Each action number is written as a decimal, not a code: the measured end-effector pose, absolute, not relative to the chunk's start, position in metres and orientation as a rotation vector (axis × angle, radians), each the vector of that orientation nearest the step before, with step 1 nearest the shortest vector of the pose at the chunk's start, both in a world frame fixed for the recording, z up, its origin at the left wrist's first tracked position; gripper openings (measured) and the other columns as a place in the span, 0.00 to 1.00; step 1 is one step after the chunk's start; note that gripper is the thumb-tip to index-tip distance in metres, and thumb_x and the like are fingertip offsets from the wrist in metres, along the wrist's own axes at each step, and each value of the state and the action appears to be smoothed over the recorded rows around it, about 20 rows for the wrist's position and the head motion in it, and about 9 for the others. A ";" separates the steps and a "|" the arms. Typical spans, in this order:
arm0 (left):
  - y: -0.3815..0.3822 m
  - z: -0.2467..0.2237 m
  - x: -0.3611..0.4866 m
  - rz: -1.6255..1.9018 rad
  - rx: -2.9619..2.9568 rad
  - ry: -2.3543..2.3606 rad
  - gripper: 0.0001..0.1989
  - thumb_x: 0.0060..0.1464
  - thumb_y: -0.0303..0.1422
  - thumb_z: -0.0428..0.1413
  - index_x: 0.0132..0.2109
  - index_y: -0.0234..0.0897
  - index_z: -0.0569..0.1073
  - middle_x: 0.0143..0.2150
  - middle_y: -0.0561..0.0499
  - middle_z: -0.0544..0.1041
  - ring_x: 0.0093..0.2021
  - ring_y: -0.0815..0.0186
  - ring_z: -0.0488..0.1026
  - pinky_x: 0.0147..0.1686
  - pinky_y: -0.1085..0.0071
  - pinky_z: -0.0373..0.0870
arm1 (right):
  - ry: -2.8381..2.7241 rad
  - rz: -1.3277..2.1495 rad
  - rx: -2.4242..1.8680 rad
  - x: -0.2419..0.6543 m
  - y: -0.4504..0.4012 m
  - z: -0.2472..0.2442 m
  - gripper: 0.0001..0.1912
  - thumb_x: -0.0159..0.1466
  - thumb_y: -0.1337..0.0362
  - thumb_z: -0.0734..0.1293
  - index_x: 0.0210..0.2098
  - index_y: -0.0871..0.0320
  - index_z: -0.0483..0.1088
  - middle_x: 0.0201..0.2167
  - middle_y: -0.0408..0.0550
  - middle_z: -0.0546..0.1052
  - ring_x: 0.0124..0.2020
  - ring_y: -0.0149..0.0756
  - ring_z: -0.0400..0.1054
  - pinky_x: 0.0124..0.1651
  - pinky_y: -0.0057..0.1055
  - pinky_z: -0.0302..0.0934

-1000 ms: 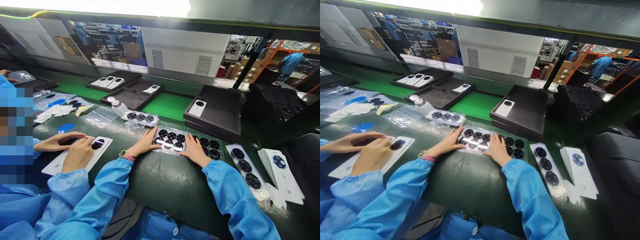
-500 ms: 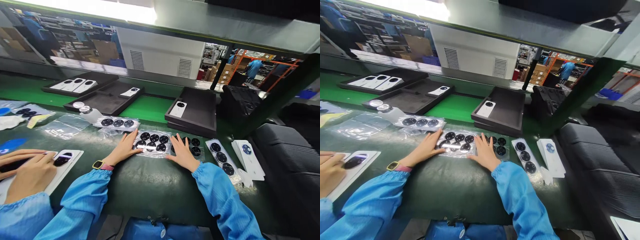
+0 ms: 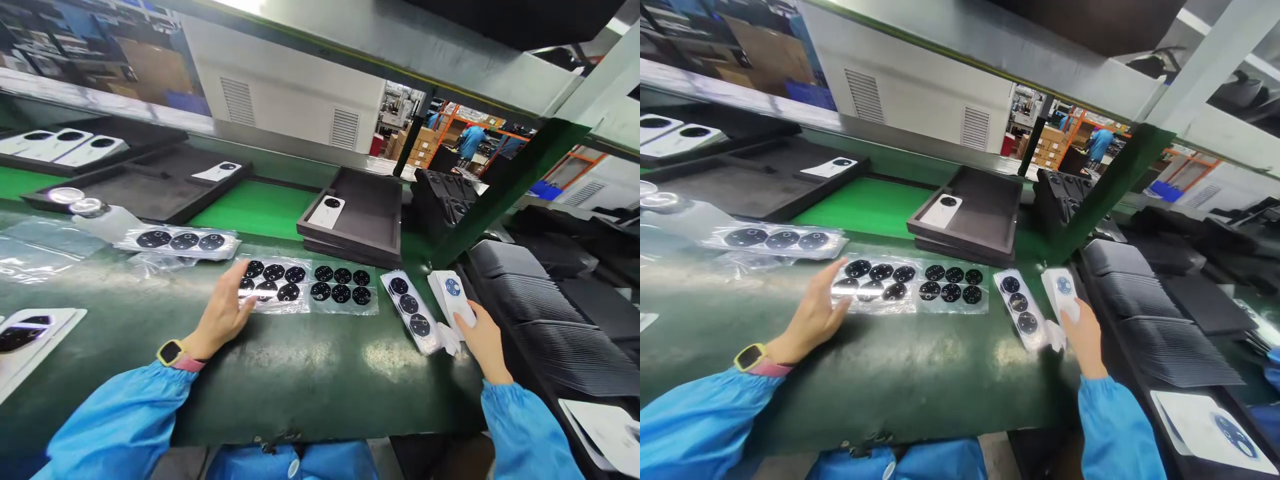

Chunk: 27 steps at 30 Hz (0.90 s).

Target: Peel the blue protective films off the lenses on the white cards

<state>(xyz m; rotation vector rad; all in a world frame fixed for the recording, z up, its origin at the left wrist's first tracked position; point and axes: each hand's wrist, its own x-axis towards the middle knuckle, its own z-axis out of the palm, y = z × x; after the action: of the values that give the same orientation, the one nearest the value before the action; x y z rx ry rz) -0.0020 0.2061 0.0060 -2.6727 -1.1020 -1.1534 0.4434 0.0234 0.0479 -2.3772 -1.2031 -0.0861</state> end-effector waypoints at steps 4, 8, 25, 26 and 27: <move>0.183 0.003 0.033 -1.191 -2.705 -0.779 0.28 0.66 0.34 0.40 0.69 0.41 0.40 0.60 0.39 0.66 0.58 0.54 0.67 0.53 0.57 0.69 | -1.142 -0.034 -2.460 0.461 0.048 0.042 0.17 0.65 0.58 0.65 0.51 0.59 0.67 0.50 0.51 0.72 0.46 0.40 0.69 0.48 0.44 0.66; 0.171 0.005 0.049 -1.197 -2.723 -0.618 0.26 0.65 0.32 0.42 0.67 0.42 0.47 0.53 0.41 0.72 0.53 0.57 0.72 0.49 0.62 0.72 | -1.102 0.024 -2.512 0.471 0.062 0.039 0.17 0.65 0.58 0.65 0.51 0.59 0.67 0.49 0.51 0.72 0.45 0.39 0.70 0.46 0.43 0.67; 0.175 0.015 0.042 -1.308 -2.680 -0.792 0.18 0.62 0.24 0.44 0.58 0.38 0.60 0.49 0.42 0.72 0.49 0.58 0.72 0.47 0.62 0.73 | -0.976 0.196 -2.452 0.486 0.067 0.054 0.17 0.65 0.58 0.65 0.51 0.59 0.67 0.49 0.51 0.72 0.44 0.39 0.70 0.45 0.43 0.67; 0.175 0.015 0.042 -1.309 -2.679 -0.796 0.18 0.62 0.24 0.44 0.57 0.38 0.60 0.49 0.42 0.72 0.49 0.58 0.72 0.47 0.62 0.73 | -0.977 0.198 -2.437 0.485 0.067 0.055 0.17 0.65 0.58 0.65 0.51 0.59 0.67 0.49 0.51 0.72 0.44 0.39 0.70 0.45 0.43 0.67; 0.175 0.015 0.042 -1.310 -2.678 -0.798 0.17 0.62 0.24 0.44 0.57 0.38 0.61 0.49 0.42 0.72 0.49 0.59 0.72 0.47 0.62 0.73 | -0.980 0.199 -2.421 0.483 0.067 0.057 0.17 0.65 0.58 0.65 0.51 0.59 0.66 0.49 0.51 0.72 0.45 0.39 0.70 0.46 0.43 0.67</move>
<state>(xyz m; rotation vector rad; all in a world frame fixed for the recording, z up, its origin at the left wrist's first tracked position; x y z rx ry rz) 0.0421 0.1753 0.0146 -2.6780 -0.7982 -1.3105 0.4829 0.0673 0.0572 -2.4212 -0.9796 0.1994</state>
